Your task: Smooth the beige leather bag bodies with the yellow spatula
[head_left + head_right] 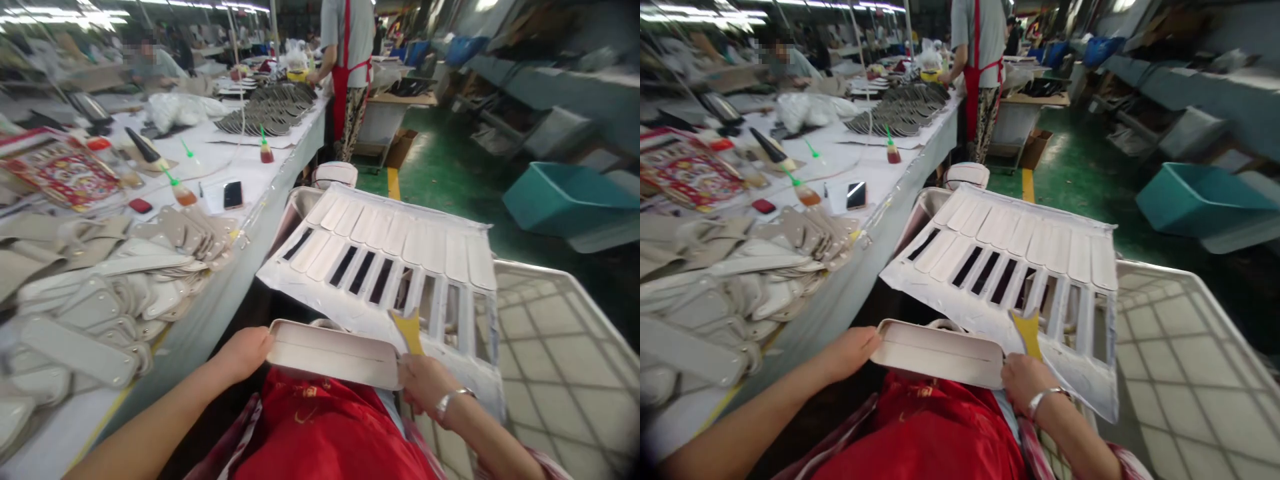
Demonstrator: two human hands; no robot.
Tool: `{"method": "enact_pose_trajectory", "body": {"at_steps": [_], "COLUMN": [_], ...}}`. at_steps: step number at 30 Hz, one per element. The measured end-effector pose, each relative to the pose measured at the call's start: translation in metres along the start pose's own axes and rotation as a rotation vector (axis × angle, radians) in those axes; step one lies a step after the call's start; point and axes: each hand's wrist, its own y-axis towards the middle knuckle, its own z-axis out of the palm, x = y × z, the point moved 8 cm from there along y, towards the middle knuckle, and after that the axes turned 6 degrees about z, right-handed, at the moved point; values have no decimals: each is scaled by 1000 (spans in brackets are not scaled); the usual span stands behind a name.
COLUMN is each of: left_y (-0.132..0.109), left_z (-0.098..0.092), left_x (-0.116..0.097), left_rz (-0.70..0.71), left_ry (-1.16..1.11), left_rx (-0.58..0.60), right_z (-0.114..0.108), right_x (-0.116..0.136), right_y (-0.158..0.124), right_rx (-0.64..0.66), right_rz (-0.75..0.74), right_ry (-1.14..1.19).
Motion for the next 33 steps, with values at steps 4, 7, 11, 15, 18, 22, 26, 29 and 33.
{"method": "enact_pose_trajectory", "body": {"at_steps": [4,7,11,15,18,22,26,29,33], "left_y": [-5,-10,-11,-10,-8,-4,0,1,-1], "left_z": [13,22,21,22,22,6,-2,0,9], "left_x": [14,17,17,21,19,6,-3,1,10], "left_rz": [-77,-124,-119,-148,-145,-4,109,109,62], "left_ry": [-395,-806,-780,-482,-371,-115,-32,-87,-232], "left_rx": [87,154,148,147,158,51,-3,-11,22], "right_z": [11,8,-4,-2,0,1,1,1,5], "right_x": [-4,-3,3,5,3,2,1,0,-3], "right_y": [5,3,1,2,4,3,2,5,7], "right_rx": [157,167,61,54,54,66,109,106,132], "right_rz": [-21,-15,-51,-117,-121,-103,-32,-12,-1], "right_ry": [209,206,-5,-124,-141,-68,57,104,180]}}
